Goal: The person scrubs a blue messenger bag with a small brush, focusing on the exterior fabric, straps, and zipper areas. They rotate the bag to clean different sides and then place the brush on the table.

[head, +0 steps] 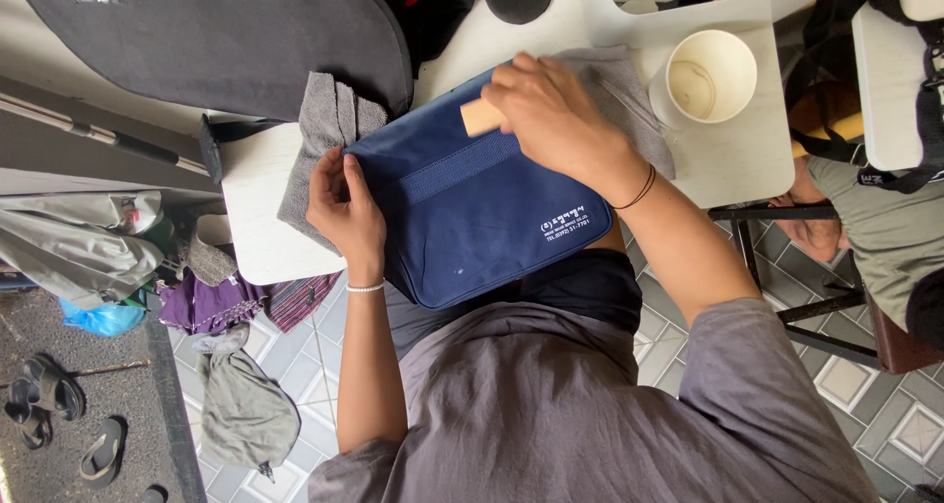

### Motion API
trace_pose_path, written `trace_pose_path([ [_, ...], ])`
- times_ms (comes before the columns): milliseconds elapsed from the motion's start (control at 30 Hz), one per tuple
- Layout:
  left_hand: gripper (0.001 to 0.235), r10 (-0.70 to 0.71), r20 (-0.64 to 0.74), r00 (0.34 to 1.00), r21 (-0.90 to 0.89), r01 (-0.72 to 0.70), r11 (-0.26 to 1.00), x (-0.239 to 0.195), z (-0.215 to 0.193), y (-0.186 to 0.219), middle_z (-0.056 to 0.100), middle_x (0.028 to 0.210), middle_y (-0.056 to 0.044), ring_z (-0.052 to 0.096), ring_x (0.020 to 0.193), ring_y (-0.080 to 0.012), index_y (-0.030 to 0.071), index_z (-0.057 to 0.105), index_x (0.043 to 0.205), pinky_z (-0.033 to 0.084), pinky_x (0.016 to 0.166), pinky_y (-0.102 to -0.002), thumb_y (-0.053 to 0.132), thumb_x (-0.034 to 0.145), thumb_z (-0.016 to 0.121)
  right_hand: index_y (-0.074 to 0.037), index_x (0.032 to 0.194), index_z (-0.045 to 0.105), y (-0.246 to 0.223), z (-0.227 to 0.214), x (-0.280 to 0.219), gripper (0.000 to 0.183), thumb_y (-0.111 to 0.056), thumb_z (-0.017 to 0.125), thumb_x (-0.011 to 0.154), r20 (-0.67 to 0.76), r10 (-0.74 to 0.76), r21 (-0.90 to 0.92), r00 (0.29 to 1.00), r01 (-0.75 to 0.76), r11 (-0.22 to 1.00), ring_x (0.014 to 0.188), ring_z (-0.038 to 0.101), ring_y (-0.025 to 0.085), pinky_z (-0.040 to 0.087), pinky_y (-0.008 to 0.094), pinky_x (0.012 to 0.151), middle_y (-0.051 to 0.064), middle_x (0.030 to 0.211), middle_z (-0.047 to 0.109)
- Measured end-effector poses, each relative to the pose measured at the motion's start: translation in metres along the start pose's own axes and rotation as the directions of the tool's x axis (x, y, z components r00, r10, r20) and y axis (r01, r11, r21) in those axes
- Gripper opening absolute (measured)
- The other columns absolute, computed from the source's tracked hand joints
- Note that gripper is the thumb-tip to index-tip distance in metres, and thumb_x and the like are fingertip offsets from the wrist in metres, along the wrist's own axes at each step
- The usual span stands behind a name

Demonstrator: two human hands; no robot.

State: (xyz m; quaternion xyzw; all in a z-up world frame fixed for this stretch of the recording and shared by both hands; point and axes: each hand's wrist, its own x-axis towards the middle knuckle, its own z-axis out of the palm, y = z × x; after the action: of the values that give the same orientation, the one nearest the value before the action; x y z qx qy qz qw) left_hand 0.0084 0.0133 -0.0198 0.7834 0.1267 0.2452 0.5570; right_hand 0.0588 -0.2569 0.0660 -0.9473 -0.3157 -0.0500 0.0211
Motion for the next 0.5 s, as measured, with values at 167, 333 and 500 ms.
trace_pose_path([
  [167, 0.015, 0.136, -0.020, 0.990, -0.044, -0.137, 0.990, 0.002, 0.000, -0.016, 0.074, 0.091, -0.016, 0.075, 0.080, -0.0265, 0.000, 0.070, 0.114, 0.058, 0.068, -0.037, 0.012, 0.104, 0.068, -0.011, 0.085, 0.074, -0.020, 0.018, -0.020, 0.019, -0.029, 0.077, 0.090, 0.259, 0.084, 0.325, 0.962, -0.169, 0.930, 0.093, 0.057, 0.025, 0.047, 0.040, 0.086, 0.003, 0.087, 0.068],
  [333, 0.015, 0.141, -0.001, 0.990, -0.010, -0.141, 0.990, 0.003, -0.002, -0.010, 0.074, 0.089, -0.015, 0.075, 0.080, -0.0267, -0.001, 0.069, 0.114, 0.058, 0.068, -0.038, 0.011, 0.105, 0.065, -0.016, 0.085, 0.071, -0.040, 0.022, -0.020, 0.021, -0.035, 0.079, 0.082, 0.222, -0.051, 0.248, 0.974, -0.005, 0.969, 0.094, 0.053, 0.018, 0.047, 0.034, 0.086, -0.004, 0.090, 0.064],
  [500, 0.016, 0.156, -0.002, 0.988, -0.002, -0.156, 0.988, 0.003, -0.004, -0.002, 0.075, 0.091, -0.016, 0.077, 0.082, -0.0295, 0.000, 0.069, 0.115, 0.060, 0.069, -0.040, 0.011, 0.105, 0.063, -0.014, 0.091, 0.065, -0.079, 0.028, -0.026, 0.012, -0.025, 0.067, 0.092, 0.024, -0.079, 0.314, 0.997, 0.067, 0.947, 0.092, 0.050, 0.024, 0.044, 0.040, 0.079, 0.000, 0.093, 0.058],
])
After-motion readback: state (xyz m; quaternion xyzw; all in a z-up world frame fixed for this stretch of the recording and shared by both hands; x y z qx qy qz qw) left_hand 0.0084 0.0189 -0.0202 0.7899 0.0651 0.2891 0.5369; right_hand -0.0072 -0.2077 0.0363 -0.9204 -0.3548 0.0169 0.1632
